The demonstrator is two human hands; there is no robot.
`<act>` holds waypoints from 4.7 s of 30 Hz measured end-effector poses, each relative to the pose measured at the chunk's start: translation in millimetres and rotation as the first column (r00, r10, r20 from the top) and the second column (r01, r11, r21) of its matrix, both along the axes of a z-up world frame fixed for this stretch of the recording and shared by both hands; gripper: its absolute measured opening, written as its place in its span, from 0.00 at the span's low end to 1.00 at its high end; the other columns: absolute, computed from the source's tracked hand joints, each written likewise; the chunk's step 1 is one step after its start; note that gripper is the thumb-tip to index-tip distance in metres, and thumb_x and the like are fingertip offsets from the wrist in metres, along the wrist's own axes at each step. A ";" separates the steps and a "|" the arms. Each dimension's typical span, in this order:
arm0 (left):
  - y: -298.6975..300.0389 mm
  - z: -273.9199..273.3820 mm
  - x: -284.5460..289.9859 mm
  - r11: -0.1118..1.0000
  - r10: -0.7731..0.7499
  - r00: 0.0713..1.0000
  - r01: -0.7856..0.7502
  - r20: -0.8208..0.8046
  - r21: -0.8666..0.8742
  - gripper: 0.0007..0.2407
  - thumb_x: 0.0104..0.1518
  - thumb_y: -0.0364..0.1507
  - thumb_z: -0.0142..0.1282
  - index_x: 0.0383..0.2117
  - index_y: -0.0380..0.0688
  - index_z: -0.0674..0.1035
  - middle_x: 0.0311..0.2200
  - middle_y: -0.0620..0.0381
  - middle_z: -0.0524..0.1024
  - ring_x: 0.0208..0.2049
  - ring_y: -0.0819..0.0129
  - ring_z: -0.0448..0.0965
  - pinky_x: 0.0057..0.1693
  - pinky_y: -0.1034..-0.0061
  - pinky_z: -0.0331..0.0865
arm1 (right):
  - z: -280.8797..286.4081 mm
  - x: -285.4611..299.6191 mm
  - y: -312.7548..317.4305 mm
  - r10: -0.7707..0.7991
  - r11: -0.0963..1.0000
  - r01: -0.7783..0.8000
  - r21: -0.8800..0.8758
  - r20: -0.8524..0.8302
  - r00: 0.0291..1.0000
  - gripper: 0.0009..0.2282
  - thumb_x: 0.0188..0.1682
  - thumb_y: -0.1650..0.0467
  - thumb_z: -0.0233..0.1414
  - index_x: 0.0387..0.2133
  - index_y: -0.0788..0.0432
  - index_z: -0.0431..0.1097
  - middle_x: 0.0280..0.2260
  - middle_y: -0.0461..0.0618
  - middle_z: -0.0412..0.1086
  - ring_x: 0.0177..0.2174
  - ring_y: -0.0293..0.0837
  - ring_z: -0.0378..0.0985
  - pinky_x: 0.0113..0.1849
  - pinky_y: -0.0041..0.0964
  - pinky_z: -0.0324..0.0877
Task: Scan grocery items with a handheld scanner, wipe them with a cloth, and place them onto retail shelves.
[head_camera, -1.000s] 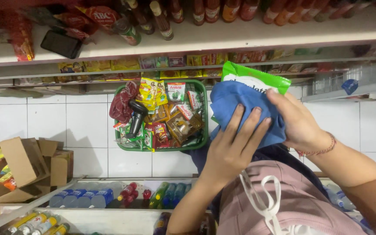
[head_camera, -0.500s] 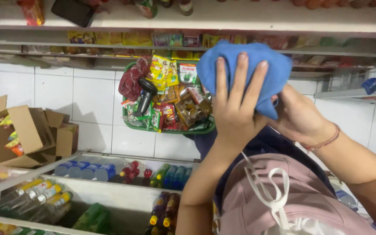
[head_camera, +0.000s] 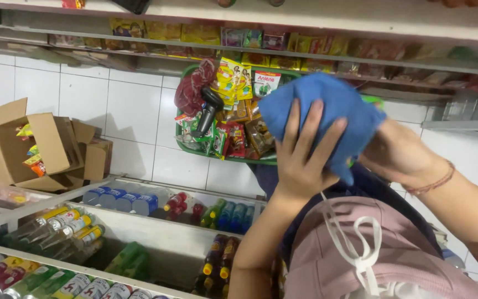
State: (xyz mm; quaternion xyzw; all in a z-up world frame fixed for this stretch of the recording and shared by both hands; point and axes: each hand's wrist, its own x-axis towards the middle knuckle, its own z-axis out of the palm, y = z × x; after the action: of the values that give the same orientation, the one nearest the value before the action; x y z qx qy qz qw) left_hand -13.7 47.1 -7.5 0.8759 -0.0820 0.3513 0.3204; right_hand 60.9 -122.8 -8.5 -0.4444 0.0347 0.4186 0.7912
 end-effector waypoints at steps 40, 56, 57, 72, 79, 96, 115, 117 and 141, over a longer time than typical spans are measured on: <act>383.8 -382.9 96.6 0.831 0.269 0.326 -0.555 -0.906 0.047 0.20 0.54 0.40 0.58 0.55 0.59 0.76 0.50 0.50 0.78 0.61 0.48 0.62 0.63 0.24 0.37 | -77.5 -34.6 127.3 -0.691 0.698 0.591 -0.405 -0.162 0.705 0.15 0.57 0.63 0.46 0.56 0.51 0.65 0.54 0.45 0.71 0.54 0.45 0.72 0.58 0.49 0.64; 200.9 -59.3 1.5 0.811 -0.368 0.923 0.260 -0.111 -0.525 0.28 0.50 0.32 0.63 0.56 0.31 0.68 0.62 0.33 0.60 0.64 0.34 0.61 0.69 0.51 0.55 | -192.5 -69.4 173.1 -0.359 0.902 0.394 -0.174 0.202 0.911 0.20 0.63 0.62 0.38 0.62 0.63 0.54 0.55 0.57 0.64 0.52 0.48 0.70 0.53 0.47 0.67; 194.9 -65.9 4.1 0.875 -0.309 0.949 0.259 -0.060 -0.409 0.26 0.54 0.32 0.63 0.59 0.34 0.69 0.65 0.33 0.60 0.68 0.30 0.58 0.73 0.47 0.52 | -231.7 -73.6 161.8 -0.323 0.923 0.359 -0.138 0.224 0.919 0.21 0.68 0.60 0.37 0.59 0.68 0.54 0.53 0.60 0.64 0.50 0.49 0.70 0.51 0.47 0.67; 231.4 -26.6 8.3 0.989 -0.124 0.990 0.118 -0.063 -0.093 0.21 0.49 0.18 0.52 0.51 0.44 0.83 0.59 0.48 0.71 0.59 0.43 0.70 0.65 0.52 0.70 | -56.8 -42.1 250.5 -0.347 0.938 0.346 0.030 0.102 0.932 0.30 0.56 0.51 0.37 0.66 0.56 0.53 0.61 0.49 0.62 0.60 0.45 0.64 0.60 0.48 0.61; 266.8 -44.8 -3.9 0.961 -0.267 0.962 0.262 0.058 0.090 0.16 0.52 0.24 0.58 0.49 0.44 0.82 0.56 0.47 0.70 0.55 0.44 0.69 0.58 0.50 0.67 | -31.3 -30.3 251.9 -0.154 0.726 0.221 0.652 -0.158 0.975 0.32 0.65 0.53 0.36 0.70 0.67 0.51 0.56 0.65 0.63 0.51 0.54 0.69 0.52 0.51 0.66; 265.4 5.6 -27.9 0.189 -0.444 0.892 0.003 -0.083 -0.982 0.31 0.45 0.22 0.66 0.60 0.46 0.67 0.50 0.59 0.73 0.50 0.70 0.74 0.56 0.75 0.70 | -25.4 -24.9 274.3 -0.475 0.878 0.449 0.167 0.189 0.859 0.29 0.52 0.74 0.57 0.66 0.57 0.53 0.56 0.49 0.66 0.55 0.44 0.72 0.57 0.45 0.70; 284.5 -8.0 -26.4 0.903 -0.316 0.948 0.316 -0.049 0.293 0.20 0.55 0.28 0.62 0.56 0.44 0.80 0.56 0.48 0.68 0.52 0.50 0.73 0.56 0.54 0.70 | -1.8 -37.6 256.7 -0.175 0.984 0.179 -0.012 0.156 0.972 0.21 0.60 0.61 0.41 0.60 0.61 0.63 0.50 0.55 0.72 0.45 0.45 0.76 0.48 0.42 0.71; 287.3 -1.3 -17.7 0.982 -0.126 0.992 0.128 -0.024 0.141 0.22 0.51 0.26 0.62 0.56 0.41 0.78 0.58 0.46 0.65 0.53 0.48 0.72 0.56 0.55 0.69 | -18.1 -47.3 259.7 -0.125 0.992 0.126 -0.002 0.113 0.986 0.21 0.61 0.61 0.42 0.58 0.65 0.64 0.50 0.54 0.71 0.47 0.46 0.75 0.48 0.44 0.71; 356.2 -168.9 80.6 0.948 -0.194 0.854 0.037 -0.483 -0.315 0.16 0.60 0.24 0.60 0.54 0.37 0.75 0.52 0.46 0.72 0.50 0.49 0.77 0.53 0.63 0.75 | -30.2 -31.8 239.7 -0.309 0.951 0.310 -0.004 -0.097 0.946 0.22 0.52 0.65 0.50 0.60 0.58 0.61 0.58 0.51 0.67 0.57 0.49 0.70 0.57 0.52 0.65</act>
State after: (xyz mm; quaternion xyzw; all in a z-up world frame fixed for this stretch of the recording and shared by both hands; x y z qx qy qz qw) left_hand 67.0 403.3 -176.4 0.8730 0.0054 0.0961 0.4781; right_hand 29.0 116.8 -38.6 -0.4082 0.1398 0.3107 0.8469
